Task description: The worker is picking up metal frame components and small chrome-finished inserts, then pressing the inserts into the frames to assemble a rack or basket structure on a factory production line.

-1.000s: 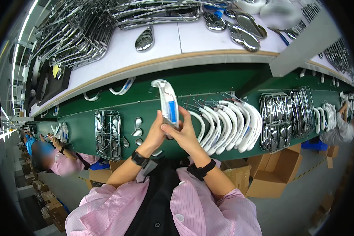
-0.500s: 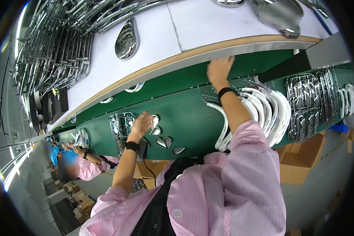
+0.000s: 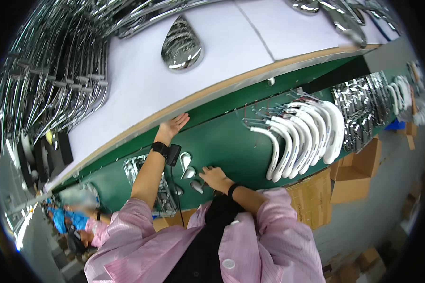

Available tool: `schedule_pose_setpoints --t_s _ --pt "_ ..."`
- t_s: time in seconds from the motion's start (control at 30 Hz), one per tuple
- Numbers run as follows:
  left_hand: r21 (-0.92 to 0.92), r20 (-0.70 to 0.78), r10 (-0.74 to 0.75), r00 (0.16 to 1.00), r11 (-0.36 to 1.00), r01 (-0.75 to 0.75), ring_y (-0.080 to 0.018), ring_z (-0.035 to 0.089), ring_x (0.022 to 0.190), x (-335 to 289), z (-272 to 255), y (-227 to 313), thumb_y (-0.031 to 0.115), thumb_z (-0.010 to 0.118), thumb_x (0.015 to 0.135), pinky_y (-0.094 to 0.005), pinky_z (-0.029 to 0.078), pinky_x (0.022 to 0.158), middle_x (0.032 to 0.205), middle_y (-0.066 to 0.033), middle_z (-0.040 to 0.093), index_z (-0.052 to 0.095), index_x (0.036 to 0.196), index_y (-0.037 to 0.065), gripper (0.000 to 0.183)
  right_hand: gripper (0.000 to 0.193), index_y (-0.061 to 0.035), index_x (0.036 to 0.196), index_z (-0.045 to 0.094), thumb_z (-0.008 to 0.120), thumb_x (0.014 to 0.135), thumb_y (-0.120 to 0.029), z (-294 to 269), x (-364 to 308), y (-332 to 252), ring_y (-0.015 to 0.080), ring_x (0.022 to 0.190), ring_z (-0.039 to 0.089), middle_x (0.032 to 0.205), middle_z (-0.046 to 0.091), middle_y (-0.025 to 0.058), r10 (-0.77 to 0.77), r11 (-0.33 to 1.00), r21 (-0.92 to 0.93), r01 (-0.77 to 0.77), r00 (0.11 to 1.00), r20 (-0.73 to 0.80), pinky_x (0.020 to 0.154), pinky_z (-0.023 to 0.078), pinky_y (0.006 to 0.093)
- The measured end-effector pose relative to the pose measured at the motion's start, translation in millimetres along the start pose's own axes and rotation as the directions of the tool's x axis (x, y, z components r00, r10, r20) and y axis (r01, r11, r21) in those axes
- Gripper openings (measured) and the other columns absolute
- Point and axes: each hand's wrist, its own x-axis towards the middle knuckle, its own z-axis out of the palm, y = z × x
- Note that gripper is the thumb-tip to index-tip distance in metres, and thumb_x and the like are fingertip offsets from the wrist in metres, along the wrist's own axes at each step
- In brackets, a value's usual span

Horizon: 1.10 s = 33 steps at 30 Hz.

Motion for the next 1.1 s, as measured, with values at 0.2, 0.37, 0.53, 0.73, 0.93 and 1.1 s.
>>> schedule_pose_setpoints --t_s 0.2,0.37,0.53,0.73,0.93,1.1 --pt "-0.011 0.202 0.04 0.979 0.999 -0.039 -0.0383 0.052 0.114 122.9 -74.3 -20.3 0.037 0.05 0.095 -0.0568 0.047 0.094 0.133 -0.0196 0.044 0.039 0.132 0.006 0.049 0.025 0.0015 0.102 0.039 0.055 0.084 -0.003 -82.2 -54.4 12.6 0.04 0.08 0.064 0.086 0.06 0.0258 0.609 0.623 0.563 -0.543 0.789 0.086 0.069 0.051 0.0477" --pt "-0.119 0.089 -0.011 0.996 0.993 0.022 -0.0343 0.056 0.103 127.5 -60.1 -14.6 0.04 0.056 0.091 -0.0523 0.051 0.087 0.121 -0.0148 0.05 0.046 0.122 0.009 0.045 0.017 -0.0007 0.105 0.035 0.045 0.097 -0.013 -110.5 -111.1 5.7 0.0225 0.069 0.061 0.084 0.06 0.014 0.797 0.256 0.93 -0.265 0.602 -0.048 0.061 0.048 0.0371" --pt "-0.126 -0.157 0.149 0.976 0.977 -0.17 -0.0289 0.058 0.09 85.0 -47.7 -14.2 0.04 0.065 0.085 -0.0487 0.054 0.08 0.102 -0.0095 0.054 0.052 0.11 0.011 0.04 0.035 -0.0035 0.119 0.045 0.031 0.102 -0.031 -127.5 -133.1 4.3 0.0129 0.071 0.052 0.098 0.06 0.0078 0.716 -0.203 0.971 -0.125 0.658 0.234 0.067 0.046 0.0257" --pt "0.286 -0.014 0.45 0.893 0.857 -0.428 -0.0244 0.067 0.076 -147.6 41.3 26.9 0.028 0.069 0.089 -0.0364 0.06 0.061 0.104 -0.0138 0.06 0.047 0.118 -0.001 0.046 0.034 -0.004 0.126 0.047 0.055 0.096 -0.016 -191.5 -108.2 -28.3 0.0125 0.088 0.056 0.111 0.053 0.0041 0.655 0.029 0.992 0.122 0.748 -0.111 0.077 0.047 0.0257" --pt "0.065 0.316 0.209 0.925 0.968 -0.241 -0.0197 0.066 0.085 -284.9 83.9 0.7 0.015 0.059 0.095 -0.0322 0.058 0.071 0.105 -0.0145 0.064 0.049 0.123 -0.002 0.034 0.046 -0.0014 0.123 0.052 0.072 0.081 -0.003 -262.6 -55.2 -102.1 0.0154 0.09 0.06 0.114 0.054 0.01 0.433 0.619 0.752 0.227 0.7 -0.568 0.07 0.051 0.0269" --pt "-0.029 0.349 0.331 0.877 0.939 -0.343 -0.0172 0.063 0.096 -335.7 113.5 -38.4 0.016 0.053 0.099 -0.0324 0.056 0.08 0.114 -0.0102 0.06 0.042 0.133 0.008 0.037 0.051 -0.0014 0.123 0.057 0.077 0.077 -0.01 -289.5 -57.0 -150.1 0.0193 0.088 0.062 0.108 0.056 0.0114 0.218 0.889 0.431 0.154 0.684 -0.696 0.071 0.052 0.0298"
